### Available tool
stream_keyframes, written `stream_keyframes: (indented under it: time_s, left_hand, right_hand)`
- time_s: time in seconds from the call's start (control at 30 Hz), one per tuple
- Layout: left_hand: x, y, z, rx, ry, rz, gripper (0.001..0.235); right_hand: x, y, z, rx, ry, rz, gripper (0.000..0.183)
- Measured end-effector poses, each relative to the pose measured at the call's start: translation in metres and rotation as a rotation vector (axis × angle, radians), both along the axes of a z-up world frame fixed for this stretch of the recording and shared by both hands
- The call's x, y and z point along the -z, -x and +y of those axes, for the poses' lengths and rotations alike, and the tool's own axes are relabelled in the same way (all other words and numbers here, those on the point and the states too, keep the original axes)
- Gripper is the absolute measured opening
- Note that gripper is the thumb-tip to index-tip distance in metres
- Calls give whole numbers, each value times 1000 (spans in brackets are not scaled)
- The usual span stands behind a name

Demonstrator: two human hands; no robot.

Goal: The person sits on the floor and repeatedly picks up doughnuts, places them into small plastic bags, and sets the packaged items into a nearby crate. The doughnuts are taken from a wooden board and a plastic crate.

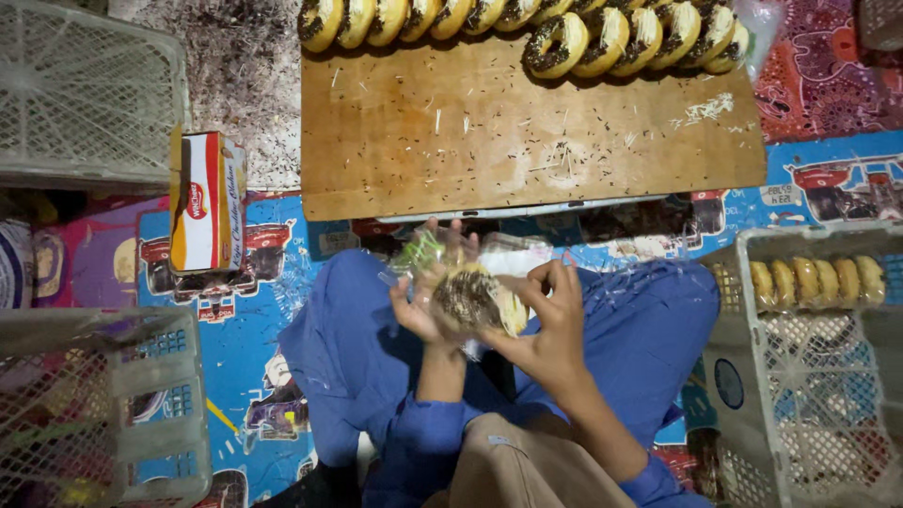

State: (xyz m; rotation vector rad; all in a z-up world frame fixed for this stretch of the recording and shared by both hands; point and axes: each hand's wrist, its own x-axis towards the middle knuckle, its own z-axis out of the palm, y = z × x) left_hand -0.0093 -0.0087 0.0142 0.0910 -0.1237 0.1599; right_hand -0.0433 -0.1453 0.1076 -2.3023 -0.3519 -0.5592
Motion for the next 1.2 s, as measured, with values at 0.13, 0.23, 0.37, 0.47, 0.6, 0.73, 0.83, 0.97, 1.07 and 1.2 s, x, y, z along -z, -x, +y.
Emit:
stream_keyframes:
  time_s: [0.13, 0.23, 0.37, 0.47, 0.6, 0.73, 0.83, 0.97, 1.07, 1.2]
  left_hand:
    - [-20, 8, -21, 13, -80, 17, 74]
    - [-31, 6, -16, 1, -99, 103, 82]
    - [-36, 8, -17, 149, -105, 107, 83]
    - [-31, 15, -25, 273, -78, 183, 80]
    - [-21, 14, -13, 307, -89, 183, 78]
    - [8, 26, -9, 520, -56, 197, 73]
    - [30, 38, -7, 116, -535, 678, 61]
    - [31, 56, 19, -72, -1313, 195, 34]
    - [13, 71, 28, 145, -1591, -116, 20]
    - [-16, 65, 22, 185, -1582, 38, 17]
  right_hand:
    - [4, -3, 21, 197, -24, -96, 71]
    - [10, -5, 19, 10, 11, 1, 85]
    - [22, -9, 8, -48, 25, 19, 86]
    - [36, -8, 3, 6, 31, -50, 81]
    - [46, -5, -8, -37, -8, -268, 62]
    - [44, -2, -30, -344, 290, -666, 25]
    - [31, -12, -40, -528, 288, -252, 20]
    - [3, -28, -37, -591, -43, 495, 13]
    - [-10, -30, -32, -483, -145, 690, 24]
    - [-22, -33, -29, -570, 49, 11, 25]
